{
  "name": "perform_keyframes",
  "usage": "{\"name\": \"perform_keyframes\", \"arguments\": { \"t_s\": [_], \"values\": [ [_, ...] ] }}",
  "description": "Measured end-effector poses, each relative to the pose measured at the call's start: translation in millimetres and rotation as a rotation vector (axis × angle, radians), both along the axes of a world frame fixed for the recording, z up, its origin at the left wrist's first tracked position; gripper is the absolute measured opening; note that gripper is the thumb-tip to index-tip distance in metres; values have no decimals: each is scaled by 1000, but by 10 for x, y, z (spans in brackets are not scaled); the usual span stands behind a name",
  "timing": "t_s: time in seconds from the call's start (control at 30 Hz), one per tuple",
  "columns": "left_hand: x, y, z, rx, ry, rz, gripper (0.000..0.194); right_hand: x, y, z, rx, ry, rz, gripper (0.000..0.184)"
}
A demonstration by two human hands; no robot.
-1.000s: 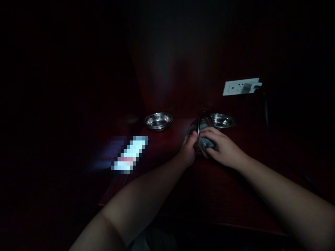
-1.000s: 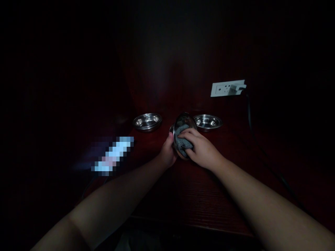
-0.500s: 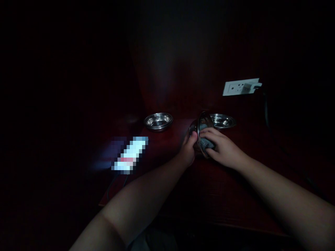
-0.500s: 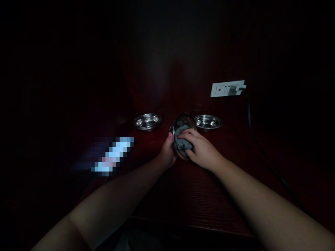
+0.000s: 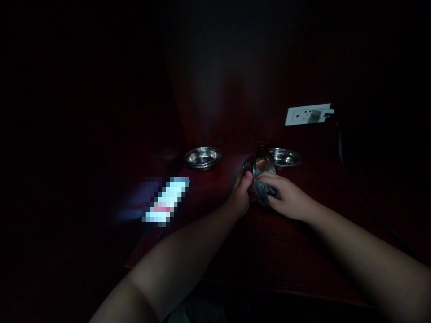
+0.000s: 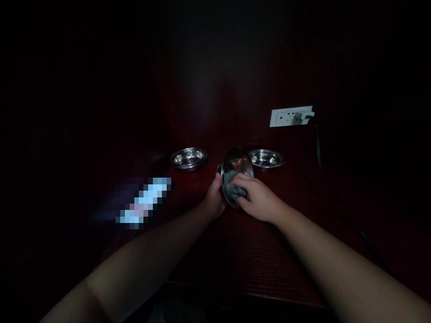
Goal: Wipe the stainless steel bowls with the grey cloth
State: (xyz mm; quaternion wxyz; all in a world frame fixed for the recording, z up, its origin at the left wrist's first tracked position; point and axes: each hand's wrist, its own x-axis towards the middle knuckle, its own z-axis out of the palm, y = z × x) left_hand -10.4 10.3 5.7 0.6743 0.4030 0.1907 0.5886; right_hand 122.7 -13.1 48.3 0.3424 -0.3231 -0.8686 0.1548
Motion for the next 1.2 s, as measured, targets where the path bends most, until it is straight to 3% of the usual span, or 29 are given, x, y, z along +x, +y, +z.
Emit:
{"name": "perform_keyframes", "arguments": {
  "t_s": [0.23, 0.37, 0.6, 0.73, 0.97, 1.2],
  "values": [
    [6, -17, 26, 29, 15, -52, 71, -29, -69, 34, -171, 145, 113, 16],
    [3, -24, 53, 24, 21, -90, 72, -59, -93, 14, -136, 230, 136, 13],
    [-23, -69, 45, -91, 43, -149, 69, -75, -119, 49, 134, 243, 55, 41],
    [-15, -88, 36, -78, 22, -168, 68, -66, -104, 33, 217, 184, -30, 49],
    [-5, -60, 34, -108, 12, -144, 62, -48, -47, -26, 244, 26, -257, 49],
    [-8, -18, -9, -45, 3, -113, 58, 18, 25, -53, 184, -67, -251, 42]
  ]
}}
